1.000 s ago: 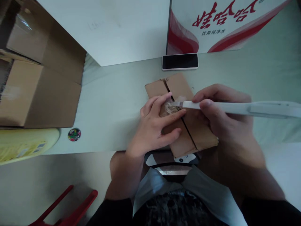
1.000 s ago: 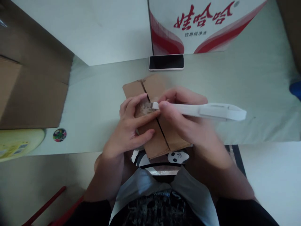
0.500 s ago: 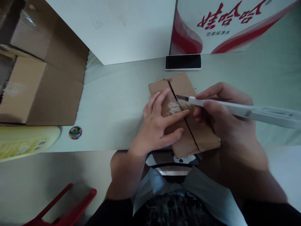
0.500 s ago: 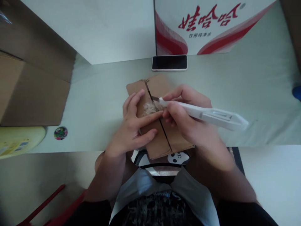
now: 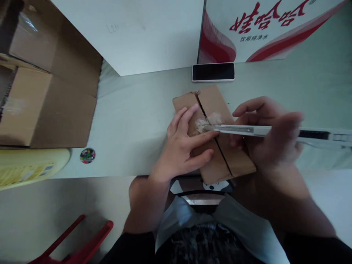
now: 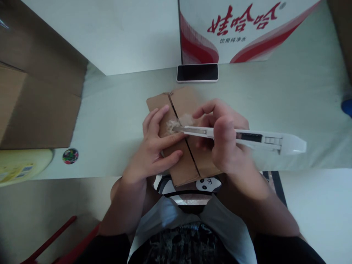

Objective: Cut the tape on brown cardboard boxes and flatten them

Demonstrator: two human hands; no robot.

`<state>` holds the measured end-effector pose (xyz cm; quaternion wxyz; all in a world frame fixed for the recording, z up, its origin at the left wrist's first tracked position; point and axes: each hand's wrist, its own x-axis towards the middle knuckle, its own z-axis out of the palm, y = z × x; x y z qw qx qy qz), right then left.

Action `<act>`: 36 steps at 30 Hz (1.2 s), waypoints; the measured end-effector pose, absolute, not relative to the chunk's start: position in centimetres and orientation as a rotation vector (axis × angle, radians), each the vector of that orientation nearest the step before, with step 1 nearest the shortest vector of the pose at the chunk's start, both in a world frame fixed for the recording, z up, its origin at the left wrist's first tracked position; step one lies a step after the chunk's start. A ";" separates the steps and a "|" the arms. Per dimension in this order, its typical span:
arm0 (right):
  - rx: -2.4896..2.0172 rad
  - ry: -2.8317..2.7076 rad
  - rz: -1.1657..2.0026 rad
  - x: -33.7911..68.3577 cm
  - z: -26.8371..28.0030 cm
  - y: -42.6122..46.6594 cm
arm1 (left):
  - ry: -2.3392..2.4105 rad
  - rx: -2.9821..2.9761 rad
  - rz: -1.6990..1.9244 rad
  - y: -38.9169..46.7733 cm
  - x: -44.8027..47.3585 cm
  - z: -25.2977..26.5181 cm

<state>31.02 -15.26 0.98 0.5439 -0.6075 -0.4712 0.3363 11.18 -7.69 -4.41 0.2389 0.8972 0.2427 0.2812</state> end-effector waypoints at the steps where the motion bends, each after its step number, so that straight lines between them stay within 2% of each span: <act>1: -1.422 -1.090 0.802 31.0 1.0 -15.3 | 0.669 2.463 0.766 -7.7 11.2 -4.4; 9: -1.633 -1.284 0.670 30.9 2.5 -15.0 | 0.651 2.477 0.794 -7.7 11.2 -4.6; 18: -1.757 -1.296 0.627 30.8 2.6 -14.3 | 0.584 2.340 1.026 -7.1 11.6 -6.3; 36: -1.740 -1.374 0.660 30.9 3.2 -14.6 | 0.621 2.386 0.848 -7.1 11.4 -4.9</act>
